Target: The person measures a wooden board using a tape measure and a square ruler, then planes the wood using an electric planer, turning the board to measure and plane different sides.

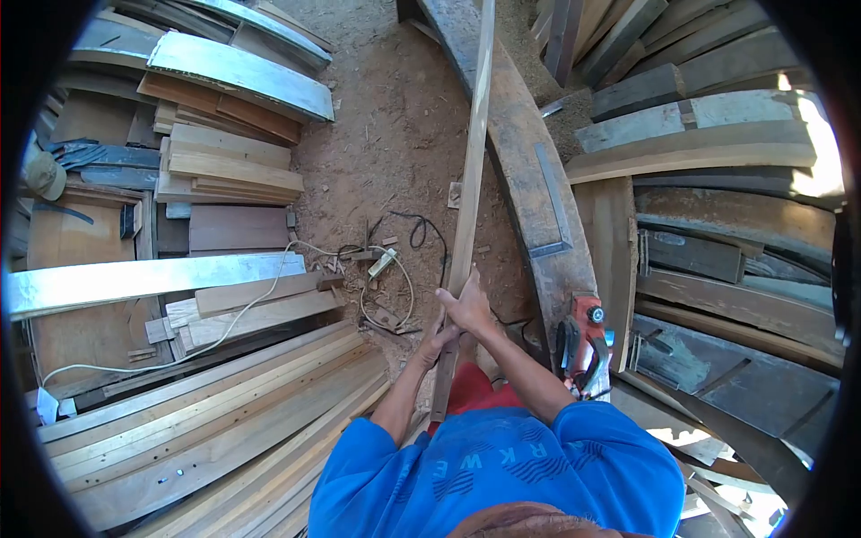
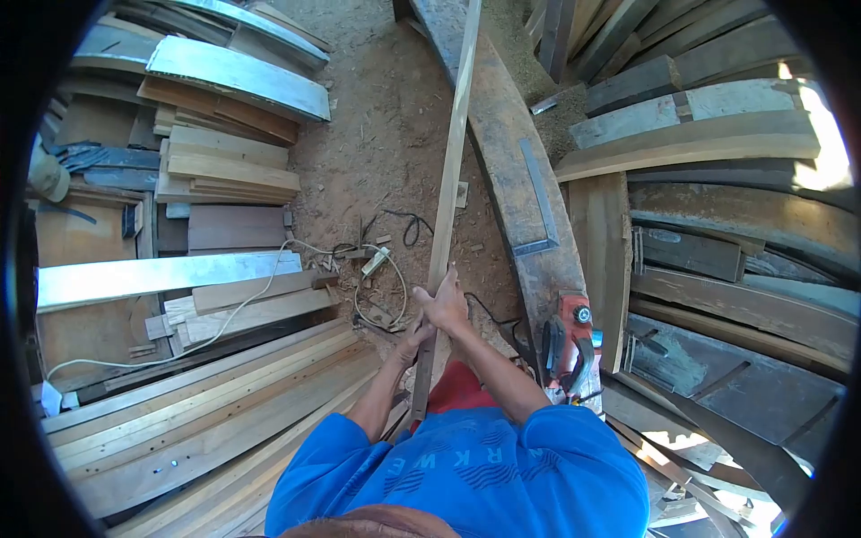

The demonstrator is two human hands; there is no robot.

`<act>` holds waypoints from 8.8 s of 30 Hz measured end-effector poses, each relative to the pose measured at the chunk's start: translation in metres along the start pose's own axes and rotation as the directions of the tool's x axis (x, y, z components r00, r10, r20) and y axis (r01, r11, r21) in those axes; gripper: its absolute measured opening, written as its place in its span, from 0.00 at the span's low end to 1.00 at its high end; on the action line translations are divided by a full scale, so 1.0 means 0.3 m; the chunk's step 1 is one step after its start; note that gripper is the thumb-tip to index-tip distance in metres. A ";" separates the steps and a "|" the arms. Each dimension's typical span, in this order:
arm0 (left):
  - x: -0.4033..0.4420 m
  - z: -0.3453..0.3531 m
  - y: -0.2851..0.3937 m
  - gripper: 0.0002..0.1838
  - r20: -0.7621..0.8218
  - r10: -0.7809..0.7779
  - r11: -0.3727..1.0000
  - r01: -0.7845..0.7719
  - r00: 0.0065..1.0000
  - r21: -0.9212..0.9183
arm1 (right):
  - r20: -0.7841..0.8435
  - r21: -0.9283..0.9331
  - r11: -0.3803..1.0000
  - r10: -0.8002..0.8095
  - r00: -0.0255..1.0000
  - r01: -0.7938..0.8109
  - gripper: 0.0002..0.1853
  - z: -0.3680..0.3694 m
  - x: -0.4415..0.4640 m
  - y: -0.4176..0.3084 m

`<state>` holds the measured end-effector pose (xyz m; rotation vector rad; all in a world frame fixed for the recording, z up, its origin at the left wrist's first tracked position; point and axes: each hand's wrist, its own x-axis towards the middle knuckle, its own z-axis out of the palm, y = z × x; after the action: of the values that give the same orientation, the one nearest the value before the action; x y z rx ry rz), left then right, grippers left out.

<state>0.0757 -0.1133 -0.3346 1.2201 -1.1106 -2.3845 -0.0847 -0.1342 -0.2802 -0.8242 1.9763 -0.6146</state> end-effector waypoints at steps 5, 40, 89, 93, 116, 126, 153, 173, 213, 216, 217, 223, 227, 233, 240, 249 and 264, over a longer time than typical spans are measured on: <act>-0.239 0.047 -0.112 0.65 0.074 -0.187 0.965 0.169 0.979 0.199 | 0.086 -0.062 0.994 0.090 0.992 -0.085 0.57 -0.097 -0.010 -0.025; 0.014 0.576 -0.476 0.74 0.177 0.016 0.987 0.012 0.984 -0.157 | -0.168 -0.228 0.973 0.005 0.986 -0.044 0.29 -0.335 0.031 0.265; -0.754 0.407 0.354 0.42 -0.242 0.055 0.992 -0.080 0.969 -0.095 | -0.340 0.005 0.531 -0.796 0.501 0.847 0.12 -0.602 -0.284 -0.434; -0.717 0.427 0.310 0.37 -0.248 0.128 0.985 -0.153 0.960 -0.084 | -0.241 -0.010 0.562 -0.804 0.543 0.827 0.06 -0.484 -0.282 -0.402; -0.605 0.429 0.239 0.42 -0.175 0.353 0.908 -0.382 0.919 -0.174 | -0.026 -0.117 0.581 -0.813 0.582 0.806 0.04 -0.512 -0.185 -0.370; -0.604 0.438 0.265 0.37 -0.176 0.294 0.936 -0.320 0.940 -0.146 | -0.072 -0.051 0.508 -0.861 0.504 0.860 0.07 -0.442 -0.384 -0.229; -0.738 0.608 0.533 0.43 0.233 0.386 0.744 -0.152 0.893 -0.650 | -0.042 0.118 0.454 -0.886 0.461 0.883 0.05 -0.764 -0.894 -0.424; -0.719 0.745 0.664 0.34 0.238 0.455 0.687 -0.168 0.858 -0.707 | -0.312 -0.031 0.475 -0.841 0.443 0.879 0.05 -0.859 -0.938 -0.436; -0.779 0.987 1.068 0.25 0.430 0.541 0.649 -0.034 0.723 -0.760 | -0.212 -0.479 0.800 0.295 0.932 -0.362 0.21 -0.609 -0.823 1.261; -0.770 0.960 1.085 0.24 0.486 0.534 0.644 0.039 0.692 -0.764 | -0.202 -0.483 0.804 0.283 0.938 -0.347 0.22 -0.615 -0.828 1.226; -0.752 0.945 1.089 0.22 0.514 0.540 0.628 0.088 0.666 -0.773 | -0.206 -0.472 0.806 0.293 0.934 -0.357 0.23 -0.614 -0.832 1.220; -0.767 0.946 1.108 0.19 0.449 0.518 0.609 0.055 0.728 -0.791 | -0.197 -0.340 0.861 0.327 0.924 -0.378 0.27 -0.623 -0.798 1.289; -0.767 0.949 1.121 0.18 0.427 0.505 0.610 0.039 0.750 -0.791 | -0.178 -0.374 0.851 0.323 0.930 -0.367 0.25 -0.638 -0.780 1.331; -0.723 0.938 1.110 0.18 0.488 0.561 0.666 -0.015 0.669 -0.746 | -0.119 -0.679 0.697 0.205 0.971 -0.231 0.22 -0.617 -0.772 1.297; -0.699 1.020 1.101 0.25 0.345 0.559 0.589 -0.067 0.754 -0.806 | 0.008 -0.728 0.685 0.051 0.999 -0.029 0.16 -0.590 -0.756 1.300; -0.633 1.091 1.127 0.20 0.441 0.552 0.521 0.120 0.707 -0.845 | -0.107 -0.680 0.705 0.173 0.979 -0.199 0.20 -0.618 -0.786 1.231; -0.625 1.048 1.100 0.24 0.493 0.506 0.512 0.214 0.708 -0.832 | -0.561 -0.375 0.886 0.017 0.828 -0.272 0.22 -0.704 -0.750 1.044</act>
<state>-0.0909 -0.0783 0.1280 -0.1867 0.0375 -2.6660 -0.2771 0.2611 -0.2714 -0.8021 2.7508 -0.3199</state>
